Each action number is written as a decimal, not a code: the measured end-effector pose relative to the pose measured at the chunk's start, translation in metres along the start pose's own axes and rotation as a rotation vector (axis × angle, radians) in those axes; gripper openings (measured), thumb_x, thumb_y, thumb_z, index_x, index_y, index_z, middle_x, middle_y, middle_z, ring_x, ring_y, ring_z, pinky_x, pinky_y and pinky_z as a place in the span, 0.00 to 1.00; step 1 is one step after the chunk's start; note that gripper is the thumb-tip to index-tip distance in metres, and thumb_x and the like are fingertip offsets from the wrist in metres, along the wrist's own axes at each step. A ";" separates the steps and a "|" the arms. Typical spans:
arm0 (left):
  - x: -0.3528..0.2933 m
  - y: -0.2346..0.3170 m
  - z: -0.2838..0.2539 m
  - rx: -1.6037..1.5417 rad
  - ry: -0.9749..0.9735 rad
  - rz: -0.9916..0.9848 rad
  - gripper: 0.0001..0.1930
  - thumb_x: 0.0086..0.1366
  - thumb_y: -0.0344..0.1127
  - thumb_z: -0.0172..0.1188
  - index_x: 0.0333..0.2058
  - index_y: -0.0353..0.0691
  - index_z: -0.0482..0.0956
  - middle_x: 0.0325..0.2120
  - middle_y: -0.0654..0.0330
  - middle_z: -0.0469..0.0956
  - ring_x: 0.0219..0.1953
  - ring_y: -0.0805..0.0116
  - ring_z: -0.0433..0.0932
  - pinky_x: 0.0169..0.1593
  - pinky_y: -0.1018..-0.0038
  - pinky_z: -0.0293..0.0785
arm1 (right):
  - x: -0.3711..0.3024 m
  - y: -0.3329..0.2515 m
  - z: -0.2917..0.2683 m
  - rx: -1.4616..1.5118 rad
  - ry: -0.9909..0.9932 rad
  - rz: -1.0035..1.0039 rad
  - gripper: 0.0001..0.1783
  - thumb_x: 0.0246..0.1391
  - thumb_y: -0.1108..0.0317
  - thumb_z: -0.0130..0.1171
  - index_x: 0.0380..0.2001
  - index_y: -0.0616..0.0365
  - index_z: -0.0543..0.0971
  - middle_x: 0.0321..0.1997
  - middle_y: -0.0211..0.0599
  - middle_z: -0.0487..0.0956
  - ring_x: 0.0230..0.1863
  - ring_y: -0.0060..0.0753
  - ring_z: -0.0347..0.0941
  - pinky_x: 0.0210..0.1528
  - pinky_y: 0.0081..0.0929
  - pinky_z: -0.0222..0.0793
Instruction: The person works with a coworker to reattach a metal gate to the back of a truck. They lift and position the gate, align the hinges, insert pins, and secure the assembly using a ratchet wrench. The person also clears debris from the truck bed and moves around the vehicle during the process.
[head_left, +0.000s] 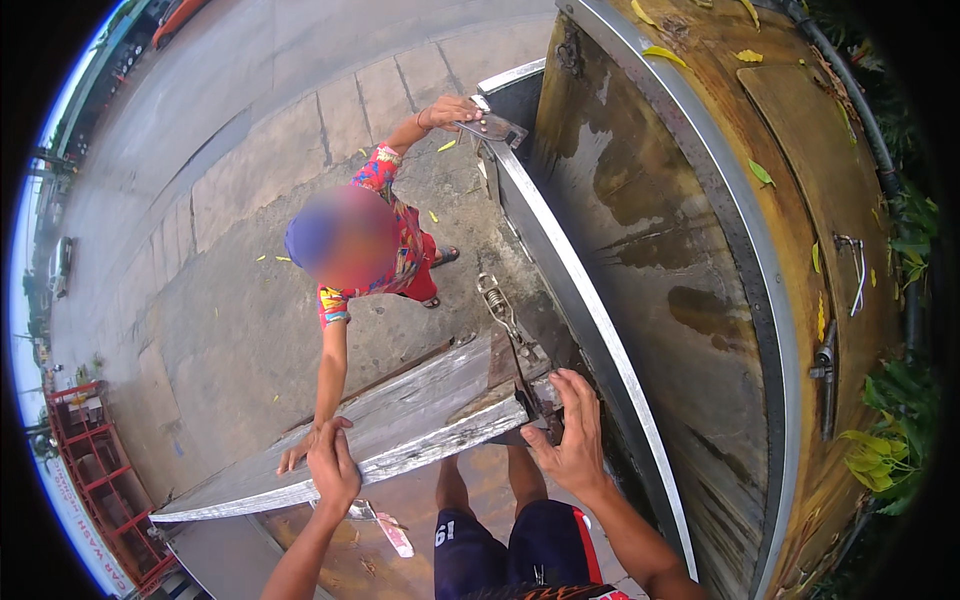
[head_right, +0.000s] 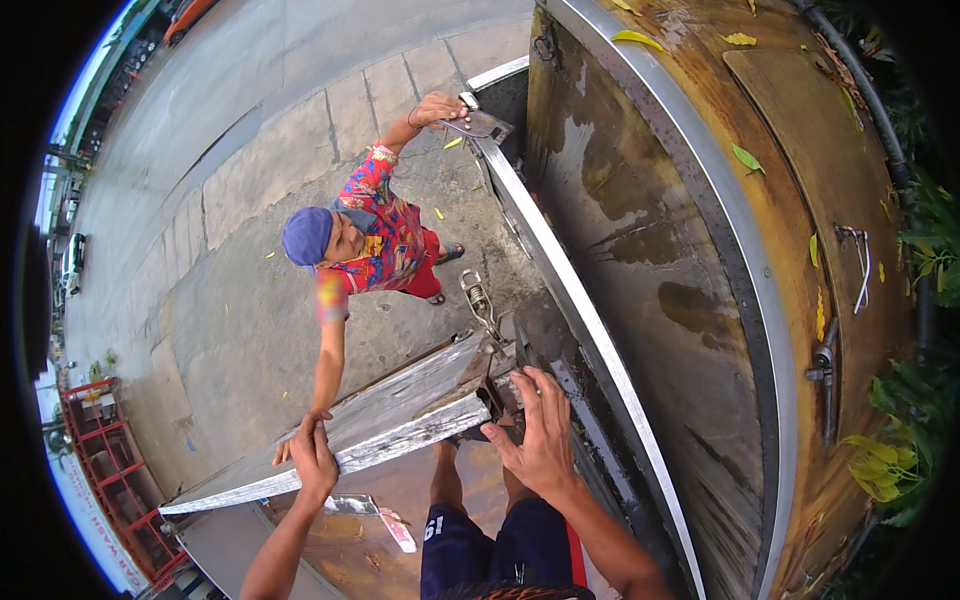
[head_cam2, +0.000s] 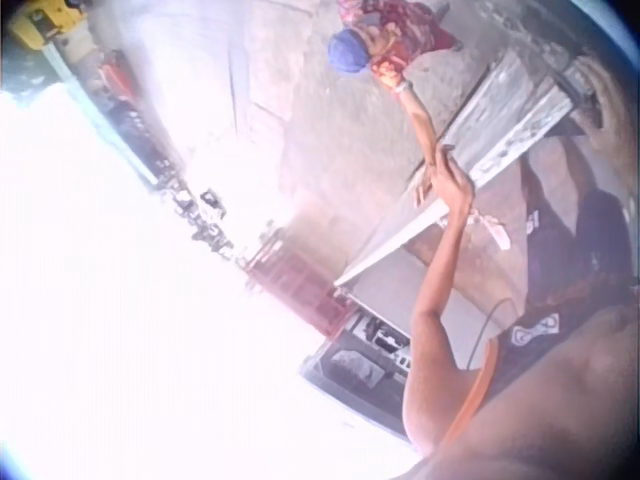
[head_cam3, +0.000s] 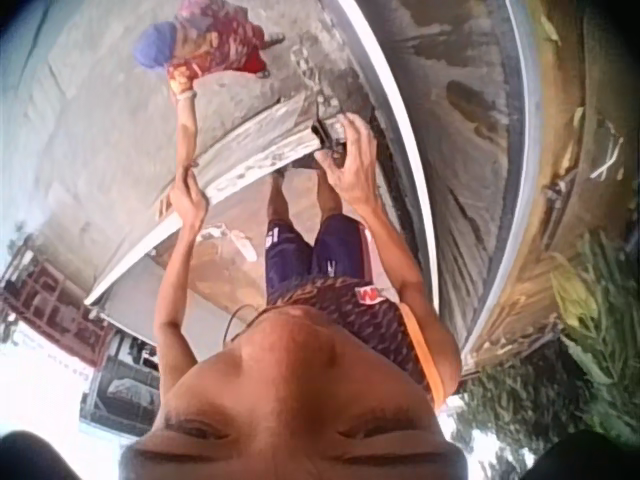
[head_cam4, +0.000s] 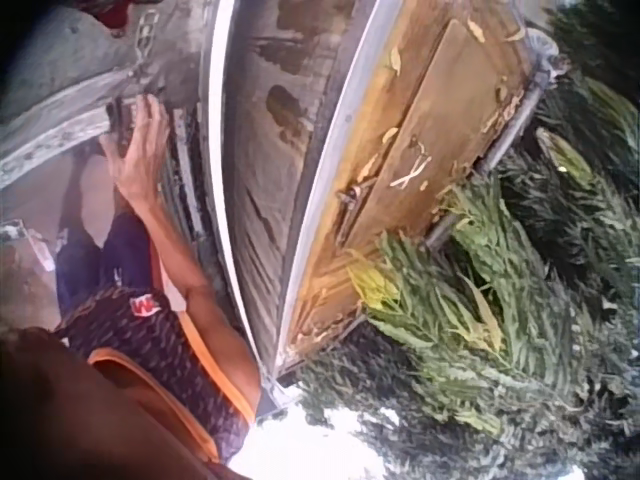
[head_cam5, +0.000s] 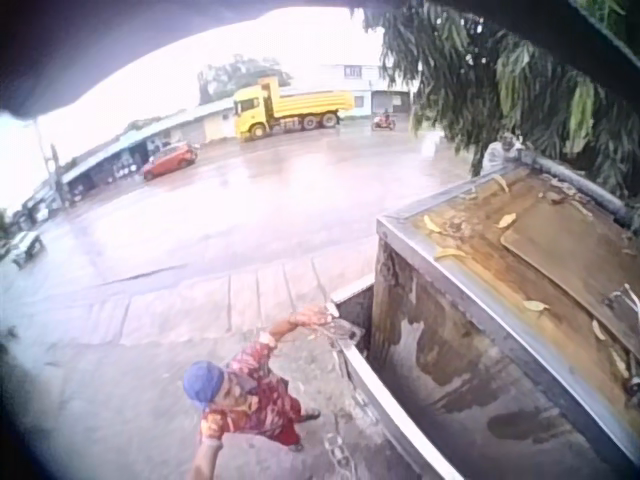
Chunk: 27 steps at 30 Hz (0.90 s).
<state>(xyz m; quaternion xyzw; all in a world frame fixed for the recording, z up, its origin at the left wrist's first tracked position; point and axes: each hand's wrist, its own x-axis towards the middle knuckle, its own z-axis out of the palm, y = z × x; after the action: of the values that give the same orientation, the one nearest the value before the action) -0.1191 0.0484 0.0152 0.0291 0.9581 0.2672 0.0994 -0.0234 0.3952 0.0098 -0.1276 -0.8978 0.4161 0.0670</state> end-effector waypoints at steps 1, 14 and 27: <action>0.000 0.000 0.000 -0.001 0.020 0.036 0.10 0.71 0.27 0.47 0.39 0.34 0.79 0.35 0.46 0.81 0.39 0.43 0.79 0.46 0.58 0.71 | 0.001 0.001 0.001 0.007 0.003 0.010 0.43 0.61 0.42 0.63 0.66 0.65 0.65 0.66 0.57 0.67 0.66 0.60 0.65 0.69 0.50 0.59; 0.006 0.014 -0.007 -0.006 -0.057 -0.036 0.09 0.71 0.28 0.49 0.40 0.36 0.79 0.30 0.46 0.78 0.33 0.44 0.76 0.41 0.56 0.68 | 0.003 0.003 0.005 0.064 0.073 0.029 0.38 0.60 0.47 0.66 0.63 0.64 0.70 0.64 0.55 0.70 0.63 0.59 0.67 0.65 0.52 0.62; 0.022 0.024 -0.026 -0.494 -0.274 -0.378 0.12 0.74 0.34 0.50 0.41 0.33 0.79 0.22 0.61 0.72 0.23 0.73 0.63 0.31 0.73 0.61 | -0.013 -0.055 0.022 0.299 0.033 -0.124 0.17 0.59 0.71 0.67 0.49 0.66 0.79 0.49 0.49 0.78 0.47 0.43 0.77 0.50 0.36 0.74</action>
<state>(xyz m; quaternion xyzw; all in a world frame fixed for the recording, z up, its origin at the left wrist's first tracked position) -0.1456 0.0583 0.0458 -0.1384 0.8306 0.4617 0.2790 -0.0259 0.3414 0.0370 -0.0674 -0.8308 0.5380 0.1256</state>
